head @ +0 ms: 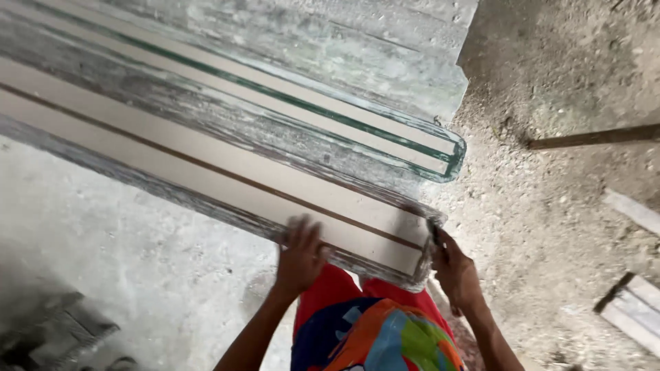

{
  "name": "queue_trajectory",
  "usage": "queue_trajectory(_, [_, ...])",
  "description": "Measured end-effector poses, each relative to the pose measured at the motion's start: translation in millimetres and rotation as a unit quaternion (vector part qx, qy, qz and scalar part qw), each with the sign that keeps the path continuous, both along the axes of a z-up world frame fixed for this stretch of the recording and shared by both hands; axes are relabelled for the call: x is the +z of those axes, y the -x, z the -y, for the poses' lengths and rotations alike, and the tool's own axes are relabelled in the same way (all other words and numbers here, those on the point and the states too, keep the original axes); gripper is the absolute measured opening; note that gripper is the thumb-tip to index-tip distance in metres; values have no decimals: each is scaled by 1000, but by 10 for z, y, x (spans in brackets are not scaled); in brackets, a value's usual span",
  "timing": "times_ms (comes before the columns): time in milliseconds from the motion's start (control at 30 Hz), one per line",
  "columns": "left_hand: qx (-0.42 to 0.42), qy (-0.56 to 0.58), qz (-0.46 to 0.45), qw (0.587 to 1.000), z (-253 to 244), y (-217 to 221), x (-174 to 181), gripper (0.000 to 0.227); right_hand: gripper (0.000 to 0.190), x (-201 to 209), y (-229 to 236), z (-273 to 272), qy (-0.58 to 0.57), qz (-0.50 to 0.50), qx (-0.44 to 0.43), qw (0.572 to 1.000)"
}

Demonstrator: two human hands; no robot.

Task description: Applying and smoothing filler material into the grooves of decorative moldings using a putty knife.

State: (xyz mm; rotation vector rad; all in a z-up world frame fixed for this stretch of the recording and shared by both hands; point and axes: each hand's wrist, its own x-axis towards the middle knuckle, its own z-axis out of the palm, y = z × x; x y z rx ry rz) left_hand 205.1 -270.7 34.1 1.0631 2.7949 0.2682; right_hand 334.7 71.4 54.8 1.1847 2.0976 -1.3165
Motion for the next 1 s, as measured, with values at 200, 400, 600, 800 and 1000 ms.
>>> queue_trajectory(200, [379, 3, -62, 923, 784, -23, -316, 65, 52, 203, 158, 239, 1, -152, 103, 983])
queue_trajectory(400, [494, -79, 35, 865, 461, 795, -31, 105, 47, 31, 321, 150, -80, -261, 221, 936])
queue_trajectory(600, [501, -66, 171, 846, 288, 1422, 307, 130, 44, -232, 798, -357, -164, -238, 292, 911])
queue_trajectory(800, [469, -24, 297, 832, 392, 1594, 115, 156, 49, -631, 867, -1146, -266, -72, 405, 871])
queue_trajectory(1000, [470, 15, 329, 819, 339, 1652, 293, 158, 54, -918, 1264, -1237, -381, -116, 555, 730])
